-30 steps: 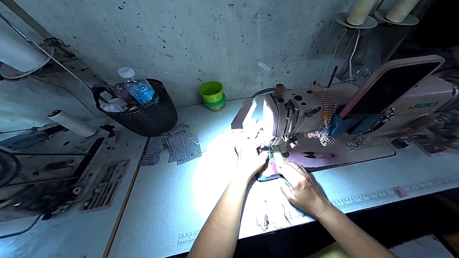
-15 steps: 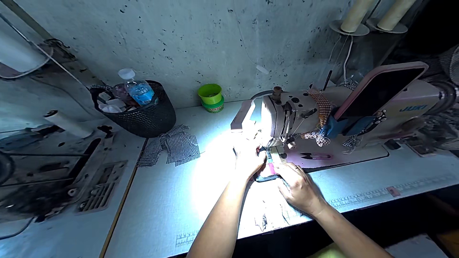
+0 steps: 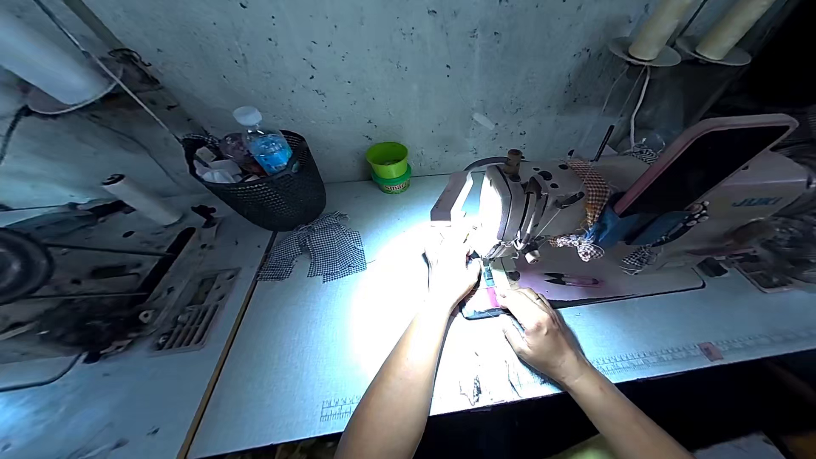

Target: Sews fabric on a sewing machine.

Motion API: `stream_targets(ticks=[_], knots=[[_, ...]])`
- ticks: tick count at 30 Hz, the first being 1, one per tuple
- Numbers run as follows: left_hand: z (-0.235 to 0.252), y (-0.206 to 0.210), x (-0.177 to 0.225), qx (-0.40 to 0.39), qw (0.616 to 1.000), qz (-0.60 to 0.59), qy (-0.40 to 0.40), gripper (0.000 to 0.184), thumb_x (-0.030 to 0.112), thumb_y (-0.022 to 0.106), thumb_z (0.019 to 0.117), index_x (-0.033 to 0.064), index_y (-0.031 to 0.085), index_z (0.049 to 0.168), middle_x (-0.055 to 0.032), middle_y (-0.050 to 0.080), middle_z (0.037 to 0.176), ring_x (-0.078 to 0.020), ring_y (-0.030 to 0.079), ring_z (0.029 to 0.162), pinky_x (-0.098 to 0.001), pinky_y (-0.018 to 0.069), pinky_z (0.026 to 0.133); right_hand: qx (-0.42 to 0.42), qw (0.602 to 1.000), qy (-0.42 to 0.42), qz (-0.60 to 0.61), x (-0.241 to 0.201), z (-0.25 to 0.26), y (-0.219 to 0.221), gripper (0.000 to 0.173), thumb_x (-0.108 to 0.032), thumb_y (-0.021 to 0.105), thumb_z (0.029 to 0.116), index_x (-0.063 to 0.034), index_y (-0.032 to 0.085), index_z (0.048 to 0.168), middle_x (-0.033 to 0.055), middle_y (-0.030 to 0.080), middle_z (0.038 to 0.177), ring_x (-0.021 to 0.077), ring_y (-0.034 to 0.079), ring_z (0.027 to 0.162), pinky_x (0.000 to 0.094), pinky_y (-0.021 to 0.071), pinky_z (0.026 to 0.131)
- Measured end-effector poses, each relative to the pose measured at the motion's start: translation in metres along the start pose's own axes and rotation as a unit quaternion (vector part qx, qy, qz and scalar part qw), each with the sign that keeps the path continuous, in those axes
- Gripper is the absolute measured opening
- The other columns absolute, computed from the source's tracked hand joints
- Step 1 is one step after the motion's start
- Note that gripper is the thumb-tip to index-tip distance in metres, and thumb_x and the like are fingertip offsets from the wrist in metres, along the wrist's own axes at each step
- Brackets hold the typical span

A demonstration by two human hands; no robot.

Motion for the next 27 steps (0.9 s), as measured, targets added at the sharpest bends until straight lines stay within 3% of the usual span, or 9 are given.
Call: stream_targets(ticks=[4, 8, 10, 13, 14, 16, 20, 23, 27], knots=[[0.0, -0.01, 0.0, 0.084, 0.996, -0.036, 0.017, 0.021, 0.02, 0.063, 0.0948, 0.0092, 0.072, 0.11, -0.0065, 0.069, 0.104, -0.0214, 0.064, 0.102, -0.0491, 0.0462, 0.099, 0.006, 1.0, -0.002, 0.013, 0.002, 0.001, 0.001, 0.031, -0.023, 0.053, 0.0952, -0.01, 0.076, 0.112, 0.0062, 0.073, 0.121, 0.0202, 0.065, 0.116, 0.0373, 0.0515, 0.101], [0.001, -0.012, -0.003, 0.133, 0.987, -0.092, 0.015, 0.021, 0.013, 0.057, 0.0978, 0.0041, 0.071, 0.11, -0.0111, 0.07, 0.106, -0.0247, 0.065, 0.105, -0.0502, 0.0474, 0.102, 0.02, 1.0, 0.0, 0.018, 0.005, 0.003, 0.001, 0.028, -0.022, 0.055, 0.0948, -0.0079, 0.077, 0.105, 0.0074, 0.073, 0.114, 0.0208, 0.067, 0.112, 0.0371, 0.0524, 0.099], [0.007, -0.016, 0.002, 0.109, 0.988, -0.108, -0.018, 0.025, 0.02, 0.057, 0.1008, 0.0055, 0.072, 0.114, -0.0113, 0.07, 0.116, -0.0257, 0.064, 0.114, -0.051, 0.0464, 0.105, 0.029, 0.999, -0.001, 0.015, 0.005, 0.004, 0.001, 0.027, -0.021, 0.055, 0.0939, -0.0073, 0.077, 0.103, 0.0075, 0.074, 0.112, 0.021, 0.067, 0.11, 0.0372, 0.0531, 0.098], [0.033, -0.015, 0.008, 0.011, 0.999, -0.046, -0.011, 0.039, 0.031, 0.055, 0.0999, 0.0188, 0.066, 0.135, -0.0092, 0.054, 0.148, -0.0305, 0.038, 0.146, -0.0602, 0.0316, 0.114, 0.031, 1.0, -0.004, 0.003, 0.006, 0.005, 0.001, 0.029, -0.021, 0.054, 0.0934, -0.0076, 0.077, 0.104, 0.0071, 0.074, 0.112, 0.0212, 0.068, 0.11, 0.0382, 0.0538, 0.098], [0.045, -0.011, 0.005, -0.024, 0.999, -0.024, -0.004, 0.041, 0.032, 0.058, 0.0971, 0.0206, 0.066, 0.136, -0.0084, 0.05, 0.152, -0.0318, 0.03, 0.15, -0.0635, 0.0264, 0.116, 0.029, 1.0, -0.004, 0.0, 0.006, 0.005, 0.002, 0.029, -0.021, 0.054, 0.0931, -0.0074, 0.077, 0.104, 0.0072, 0.074, 0.113, 0.0215, 0.068, 0.11, 0.0385, 0.0539, 0.098], [0.064, -0.01, -0.003, -0.076, 0.997, 0.01, -0.006, 0.037, 0.032, 0.063, 0.0943, 0.0173, 0.07, 0.128, -0.0085, 0.054, 0.149, -0.0307, 0.032, 0.15, -0.0635, 0.0217, 0.118, 0.03, 1.0, -0.007, -0.002, 0.007, 0.004, 0.002, 0.03, -0.022, 0.053, 0.093, -0.0075, 0.077, 0.104, 0.0068, 0.075, 0.115, 0.0214, 0.068, 0.111, 0.0382, 0.0535, 0.1], [0.072, -0.04, -0.019, -0.039, 0.996, 0.064, -0.042, 0.032, 0.024, 0.065, 0.0964, 0.01, 0.071, 0.124, -0.0115, 0.065, 0.136, -0.0281, 0.054, 0.133, -0.0517, 0.0329, 0.116, 0.031, 0.999, -0.003, -0.007, 0.009, 0.002, 0.002, 0.029, -0.022, 0.054, 0.093, -0.0092, 0.077, 0.104, 0.0053, 0.074, 0.113, 0.0197, 0.068, 0.11, 0.0367, 0.0535, 0.099], [0.081, -0.064, -0.064, 0.048, 0.989, 0.091, -0.102, 0.028, 0.02, 0.068, 0.0952, 0.0134, 0.072, 0.122, -0.0142, 0.065, 0.13, -0.0325, 0.056, 0.128, -0.0536, 0.041, 0.111, 0.03, 0.999, 0.0, -0.011, 0.011, 0.002, 0.005, 0.028, -0.022, 0.055, 0.0923, -0.0097, 0.077, 0.103, 0.004, 0.074, 0.111, 0.0184, 0.067, 0.109, 0.0352, 0.0539, 0.098], [0.066, -0.085, -0.098, 0.092, 0.989, 0.065, -0.099, 0.036, 0.004, 0.065, 0.0935, 0.0096, 0.069, 0.128, -0.0202, 0.048, 0.151, -0.0392, 0.05, 0.136, -0.0542, 0.045, 0.11, 0.031, 0.999, -0.005, -0.011, 0.01, 0.0, 0.007, 0.029, -0.023, 0.054, 0.0923, -0.0093, 0.077, 0.102, 0.0049, 0.074, 0.111, 0.0197, 0.068, 0.109, 0.0363, 0.0539, 0.098]])
Point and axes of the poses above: each hand's wrist, its own z-axis towards the middle knuckle, its own y-axis out of the palm, x = y × z, the point moved 3 cm from there along z, towards the middle knuckle
